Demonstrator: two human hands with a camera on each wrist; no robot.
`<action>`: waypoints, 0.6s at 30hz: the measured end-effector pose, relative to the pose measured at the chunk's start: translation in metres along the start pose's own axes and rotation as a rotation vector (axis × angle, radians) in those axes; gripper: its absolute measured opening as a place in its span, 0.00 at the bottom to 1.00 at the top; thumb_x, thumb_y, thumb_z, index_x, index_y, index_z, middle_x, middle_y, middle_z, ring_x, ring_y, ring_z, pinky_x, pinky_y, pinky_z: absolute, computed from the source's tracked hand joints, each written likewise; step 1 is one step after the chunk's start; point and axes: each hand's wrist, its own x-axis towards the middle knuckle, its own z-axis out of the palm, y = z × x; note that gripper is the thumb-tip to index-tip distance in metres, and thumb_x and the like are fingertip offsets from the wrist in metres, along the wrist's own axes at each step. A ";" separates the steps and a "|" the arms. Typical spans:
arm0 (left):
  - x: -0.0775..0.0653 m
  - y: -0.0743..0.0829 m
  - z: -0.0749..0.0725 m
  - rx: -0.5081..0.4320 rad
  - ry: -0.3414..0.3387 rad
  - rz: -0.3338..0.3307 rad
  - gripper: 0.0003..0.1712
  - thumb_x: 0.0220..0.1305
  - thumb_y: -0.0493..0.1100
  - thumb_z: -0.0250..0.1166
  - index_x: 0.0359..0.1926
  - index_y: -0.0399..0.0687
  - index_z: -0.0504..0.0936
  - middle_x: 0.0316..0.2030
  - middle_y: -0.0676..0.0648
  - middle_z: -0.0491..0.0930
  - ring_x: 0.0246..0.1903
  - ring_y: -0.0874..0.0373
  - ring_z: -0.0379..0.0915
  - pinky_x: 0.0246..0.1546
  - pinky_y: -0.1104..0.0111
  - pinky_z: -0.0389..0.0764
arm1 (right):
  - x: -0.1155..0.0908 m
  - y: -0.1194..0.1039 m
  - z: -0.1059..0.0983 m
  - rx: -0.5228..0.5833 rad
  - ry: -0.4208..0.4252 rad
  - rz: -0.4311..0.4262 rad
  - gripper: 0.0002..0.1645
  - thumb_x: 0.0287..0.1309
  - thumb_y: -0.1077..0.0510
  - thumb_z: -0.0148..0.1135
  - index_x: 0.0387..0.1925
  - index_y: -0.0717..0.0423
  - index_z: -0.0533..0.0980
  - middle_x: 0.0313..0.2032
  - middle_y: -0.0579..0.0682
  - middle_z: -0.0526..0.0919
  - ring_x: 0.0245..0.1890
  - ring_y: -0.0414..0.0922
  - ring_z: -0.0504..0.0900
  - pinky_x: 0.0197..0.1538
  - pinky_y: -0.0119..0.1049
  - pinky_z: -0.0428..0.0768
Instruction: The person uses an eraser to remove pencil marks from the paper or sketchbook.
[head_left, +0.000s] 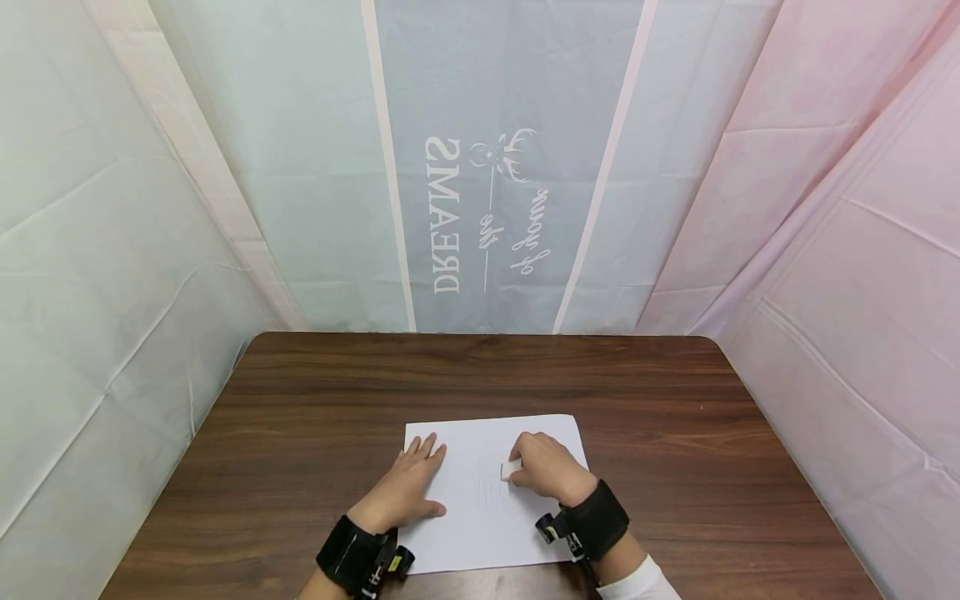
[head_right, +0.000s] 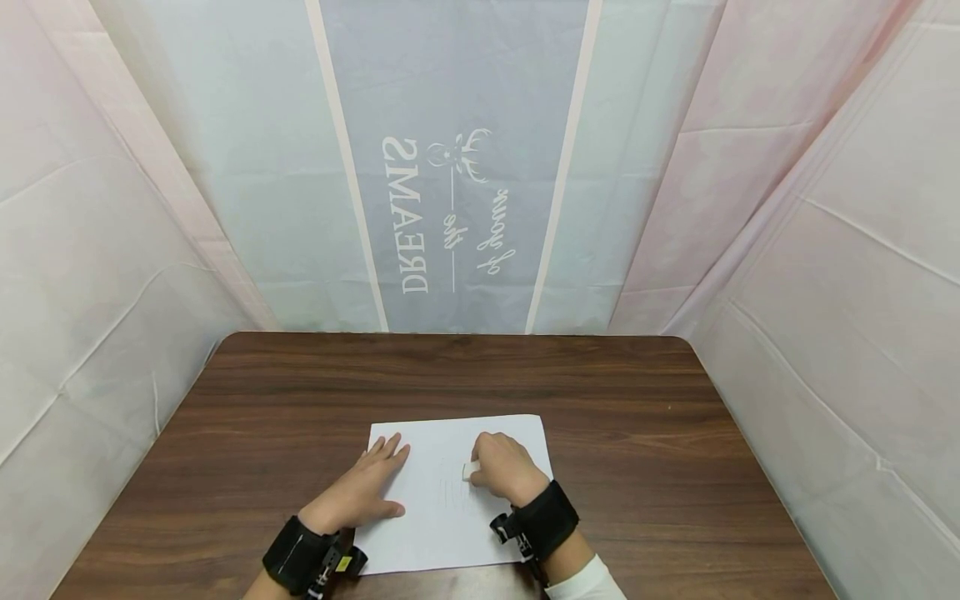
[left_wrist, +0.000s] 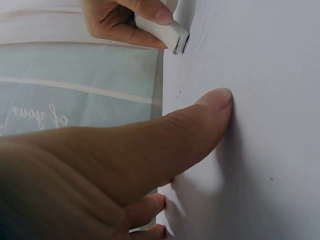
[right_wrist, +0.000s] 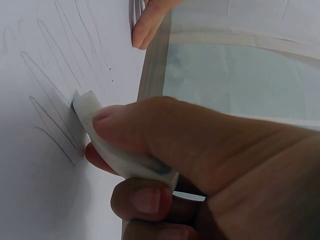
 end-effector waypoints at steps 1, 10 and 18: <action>0.000 0.000 0.000 0.001 0.000 0.000 0.51 0.49 0.45 0.80 0.71 0.31 0.67 0.76 0.28 0.56 0.76 0.28 0.47 0.73 0.35 0.55 | 0.000 0.000 0.000 0.000 -0.001 0.001 0.14 0.49 0.63 0.76 0.39 0.66 0.86 0.37 0.57 0.89 0.28 0.42 0.73 0.32 0.36 0.76; -0.001 0.001 0.001 -0.006 -0.005 -0.010 0.51 0.50 0.45 0.80 0.71 0.32 0.67 0.76 0.29 0.55 0.77 0.29 0.47 0.74 0.35 0.54 | -0.001 0.002 -0.002 -0.006 -0.009 0.008 0.14 0.49 0.63 0.76 0.39 0.66 0.86 0.38 0.57 0.89 0.28 0.41 0.72 0.32 0.35 0.76; 0.000 0.001 0.001 0.002 -0.003 -0.013 0.51 0.51 0.45 0.80 0.72 0.32 0.67 0.76 0.29 0.55 0.77 0.29 0.47 0.74 0.36 0.54 | -0.001 0.003 -0.004 0.007 -0.013 0.025 0.14 0.49 0.62 0.76 0.39 0.66 0.86 0.38 0.57 0.88 0.28 0.42 0.73 0.32 0.37 0.77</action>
